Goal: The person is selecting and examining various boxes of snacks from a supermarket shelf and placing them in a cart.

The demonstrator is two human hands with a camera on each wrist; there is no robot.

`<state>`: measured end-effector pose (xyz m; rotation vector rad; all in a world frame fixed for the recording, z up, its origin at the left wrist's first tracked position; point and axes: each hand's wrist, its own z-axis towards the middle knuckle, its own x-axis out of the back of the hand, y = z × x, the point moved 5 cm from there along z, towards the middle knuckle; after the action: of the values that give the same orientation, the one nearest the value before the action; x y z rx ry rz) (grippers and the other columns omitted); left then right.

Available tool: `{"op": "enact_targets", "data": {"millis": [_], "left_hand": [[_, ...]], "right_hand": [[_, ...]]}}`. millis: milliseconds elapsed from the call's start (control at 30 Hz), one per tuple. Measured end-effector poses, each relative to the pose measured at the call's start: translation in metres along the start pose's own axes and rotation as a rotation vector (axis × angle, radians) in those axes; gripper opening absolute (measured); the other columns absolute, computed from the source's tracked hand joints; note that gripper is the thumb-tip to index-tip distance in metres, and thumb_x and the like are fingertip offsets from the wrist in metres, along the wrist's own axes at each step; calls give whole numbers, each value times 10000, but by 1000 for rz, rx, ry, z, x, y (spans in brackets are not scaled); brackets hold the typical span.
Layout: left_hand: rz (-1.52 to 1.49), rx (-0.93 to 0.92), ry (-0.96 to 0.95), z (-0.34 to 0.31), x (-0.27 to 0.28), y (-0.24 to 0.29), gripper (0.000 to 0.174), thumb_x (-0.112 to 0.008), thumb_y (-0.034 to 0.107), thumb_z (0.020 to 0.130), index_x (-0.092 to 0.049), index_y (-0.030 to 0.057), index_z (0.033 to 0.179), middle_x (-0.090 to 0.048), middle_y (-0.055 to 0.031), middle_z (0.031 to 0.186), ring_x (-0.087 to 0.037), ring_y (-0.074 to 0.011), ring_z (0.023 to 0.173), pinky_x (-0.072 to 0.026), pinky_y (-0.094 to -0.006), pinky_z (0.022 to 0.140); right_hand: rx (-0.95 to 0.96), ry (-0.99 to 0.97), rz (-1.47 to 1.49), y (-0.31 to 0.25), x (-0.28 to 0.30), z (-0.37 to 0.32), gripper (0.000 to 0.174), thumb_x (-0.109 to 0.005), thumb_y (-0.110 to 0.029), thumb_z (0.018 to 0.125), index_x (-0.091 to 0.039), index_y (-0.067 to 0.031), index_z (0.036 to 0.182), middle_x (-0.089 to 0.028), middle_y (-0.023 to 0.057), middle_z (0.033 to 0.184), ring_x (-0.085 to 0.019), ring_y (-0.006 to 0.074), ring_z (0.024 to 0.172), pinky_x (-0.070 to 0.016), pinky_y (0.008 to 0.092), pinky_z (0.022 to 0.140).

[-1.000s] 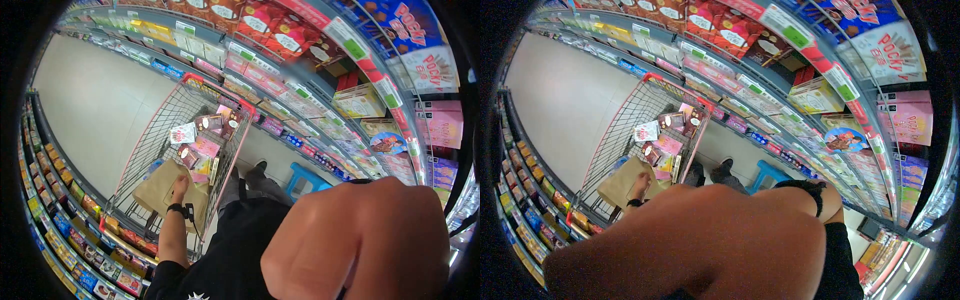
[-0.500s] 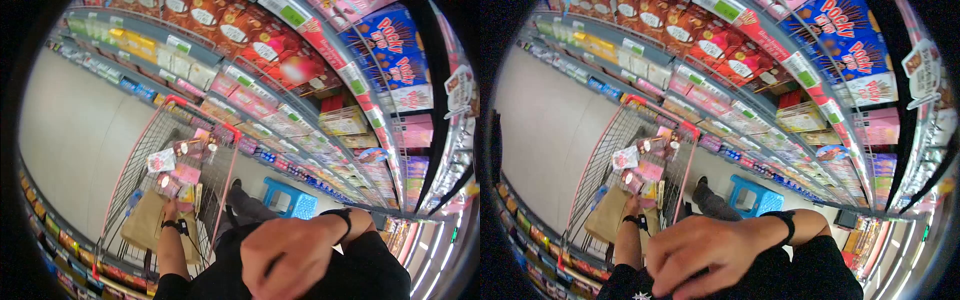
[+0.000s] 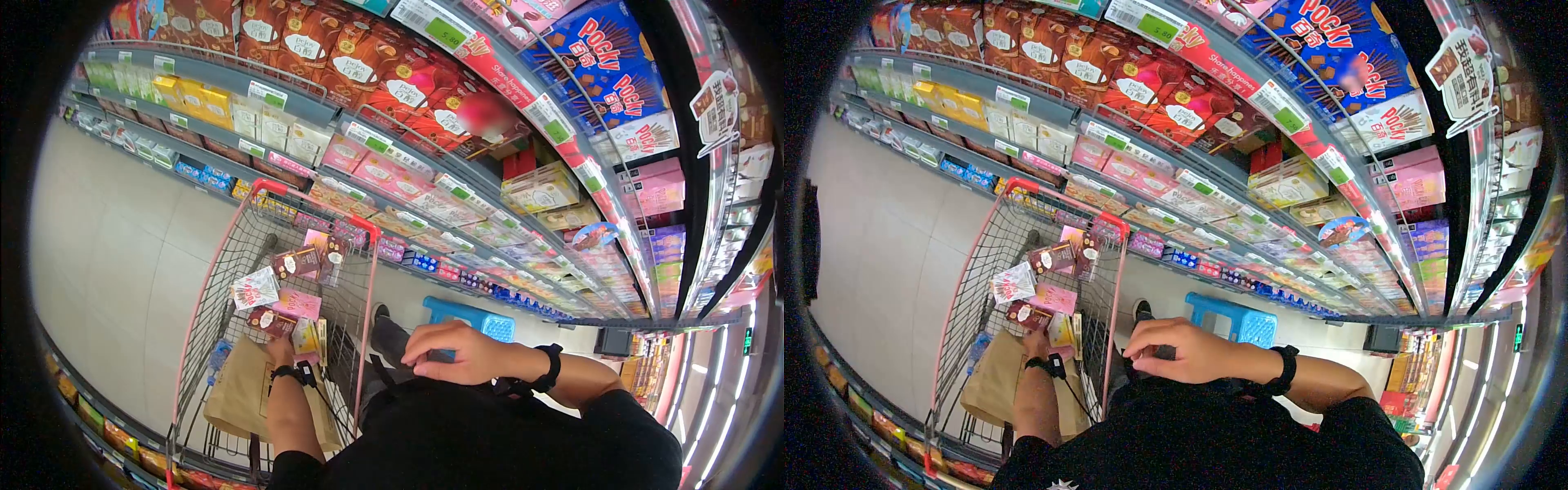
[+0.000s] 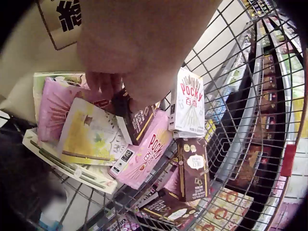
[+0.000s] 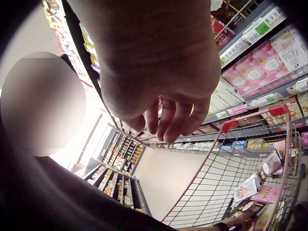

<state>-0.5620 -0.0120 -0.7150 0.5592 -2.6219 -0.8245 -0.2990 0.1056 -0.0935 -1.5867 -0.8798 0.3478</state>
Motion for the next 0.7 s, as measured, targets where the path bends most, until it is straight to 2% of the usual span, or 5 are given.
{"op": "enact_targets", "data": {"millis": [233,500,567,633,700], "left_hand": [[-57,91,-89,-65,4,51,135,-694,100,822,-650,-6,893,-641,-62,699,-570,-139,523,-425,-286,446],[1,-80,-151,-154,17,108,192,-676,92,833,-612,19,999,-644,-55,759,-571,-136,594,-450,-287,520],[42,-295,-234,-198,-3,150,263,-687,96,829,-599,15,1064,-655,-63,817,-591,-131,662,-467,-272,580],[12,-394,-384,-239,-29,185,333,-678,55,866,-544,12,1167,-649,-58,978,-610,-140,849,-496,-276,731],[97,-572,-467,-286,-59,225,355,-677,30,859,-536,6,1184,-645,-55,991,-606,-134,858,-499,-280,752]], "right_hand": [[-23,82,-50,12,9,-28,137,-643,-44,892,-644,-2,1022,-643,117,929,-635,263,848,-500,348,752],[39,137,-25,14,33,-82,135,-621,-59,909,-641,1,1028,-637,109,928,-629,244,842,-500,338,745],[58,155,-6,15,44,-103,139,-622,-60,908,-641,1,1032,-636,105,933,-629,234,841,-502,332,749],[98,172,-71,12,57,-129,145,-619,-54,909,-643,-1,1041,-635,92,943,-627,212,850,-506,318,762],[106,215,-28,10,72,-162,152,-623,-47,903,-643,-2,1047,-634,89,950,-628,207,857,-509,316,775]]}}
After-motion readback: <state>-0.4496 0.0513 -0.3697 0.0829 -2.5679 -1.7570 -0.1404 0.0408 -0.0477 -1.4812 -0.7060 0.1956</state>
